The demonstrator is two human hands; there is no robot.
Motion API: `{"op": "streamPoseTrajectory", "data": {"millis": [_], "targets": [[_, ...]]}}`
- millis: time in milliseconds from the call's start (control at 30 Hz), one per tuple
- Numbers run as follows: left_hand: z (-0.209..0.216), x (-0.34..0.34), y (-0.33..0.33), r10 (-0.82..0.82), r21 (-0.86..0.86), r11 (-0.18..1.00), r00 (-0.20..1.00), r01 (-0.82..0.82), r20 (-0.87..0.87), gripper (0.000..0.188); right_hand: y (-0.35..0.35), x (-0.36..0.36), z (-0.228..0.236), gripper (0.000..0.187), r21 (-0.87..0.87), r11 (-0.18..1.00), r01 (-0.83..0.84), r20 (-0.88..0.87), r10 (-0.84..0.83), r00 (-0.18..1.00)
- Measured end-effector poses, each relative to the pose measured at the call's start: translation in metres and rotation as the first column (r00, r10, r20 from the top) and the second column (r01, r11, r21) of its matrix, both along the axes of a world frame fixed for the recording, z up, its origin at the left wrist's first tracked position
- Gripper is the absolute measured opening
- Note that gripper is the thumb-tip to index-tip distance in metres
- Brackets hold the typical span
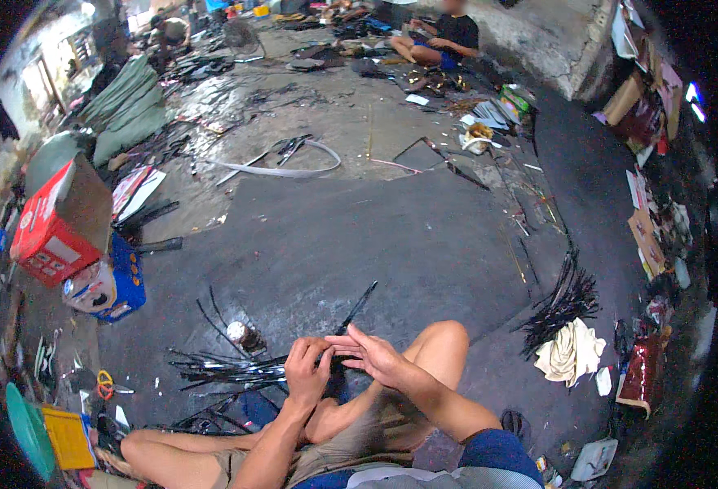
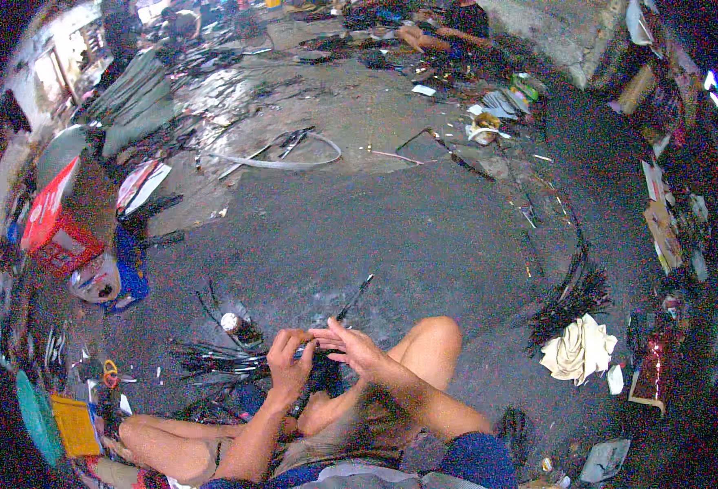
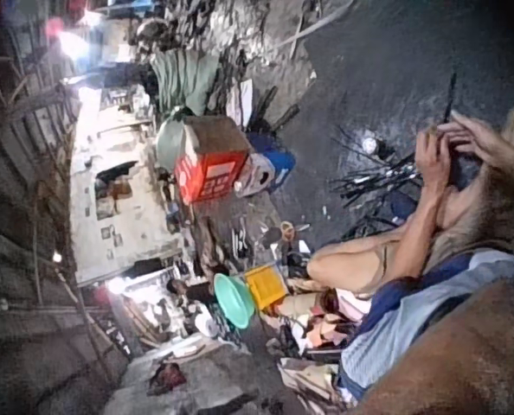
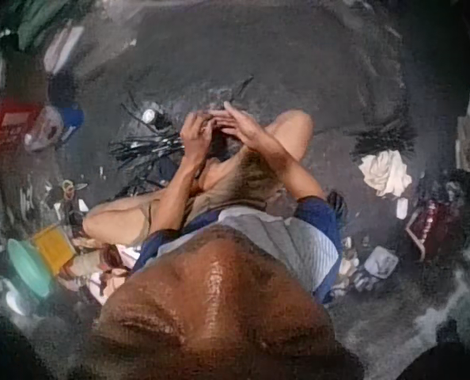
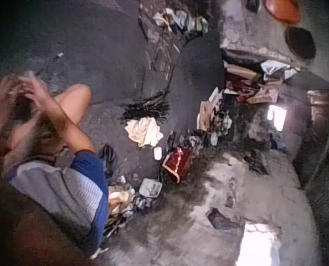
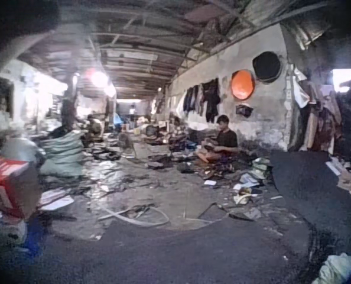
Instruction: The person sits on the floor and repeatedly picks up black cable strips, rubs them against a small white cylindrical object, and places them on the floor. The person handles the cables one at a time in a repetitive manner.
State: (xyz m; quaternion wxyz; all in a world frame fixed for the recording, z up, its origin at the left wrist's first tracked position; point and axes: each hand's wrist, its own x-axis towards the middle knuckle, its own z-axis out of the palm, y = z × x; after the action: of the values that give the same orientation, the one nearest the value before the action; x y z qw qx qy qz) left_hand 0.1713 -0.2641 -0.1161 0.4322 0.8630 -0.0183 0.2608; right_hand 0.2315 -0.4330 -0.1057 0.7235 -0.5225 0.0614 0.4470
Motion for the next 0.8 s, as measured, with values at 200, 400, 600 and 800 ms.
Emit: {"op": "streamPoseTrajectory", "data": {"millis": [200,400,600,800], "targets": [[0.018,-0.031,0.023,0.153,-0.505,0.817,0.948,-0.28,-0.278,0.012,0.032,-0.011,0.024,0.047,-0.294,0.956,-0.014,0.788,0.251,0.562],[0.044,-0.039,0.04,0.1,-0.814,0.511,0.96,-0.275,-0.261,0.011,0.077,-0.024,0.049,0.041,-0.189,0.977,0.097,0.965,0.166,0.204],[0.04,-0.056,0.061,0.065,-0.906,0.296,0.953,-0.302,-0.297,0.012,0.097,-0.029,0.056,0.031,-0.273,0.96,0.058,0.961,0.27,0.056],[0.037,-0.064,0.068,0.03,-0.971,0.078,0.974,-0.225,-0.223,0.013,0.112,-0.038,0.068,0.026,-0.234,0.97,0.069,0.972,0.233,0.027]]}}
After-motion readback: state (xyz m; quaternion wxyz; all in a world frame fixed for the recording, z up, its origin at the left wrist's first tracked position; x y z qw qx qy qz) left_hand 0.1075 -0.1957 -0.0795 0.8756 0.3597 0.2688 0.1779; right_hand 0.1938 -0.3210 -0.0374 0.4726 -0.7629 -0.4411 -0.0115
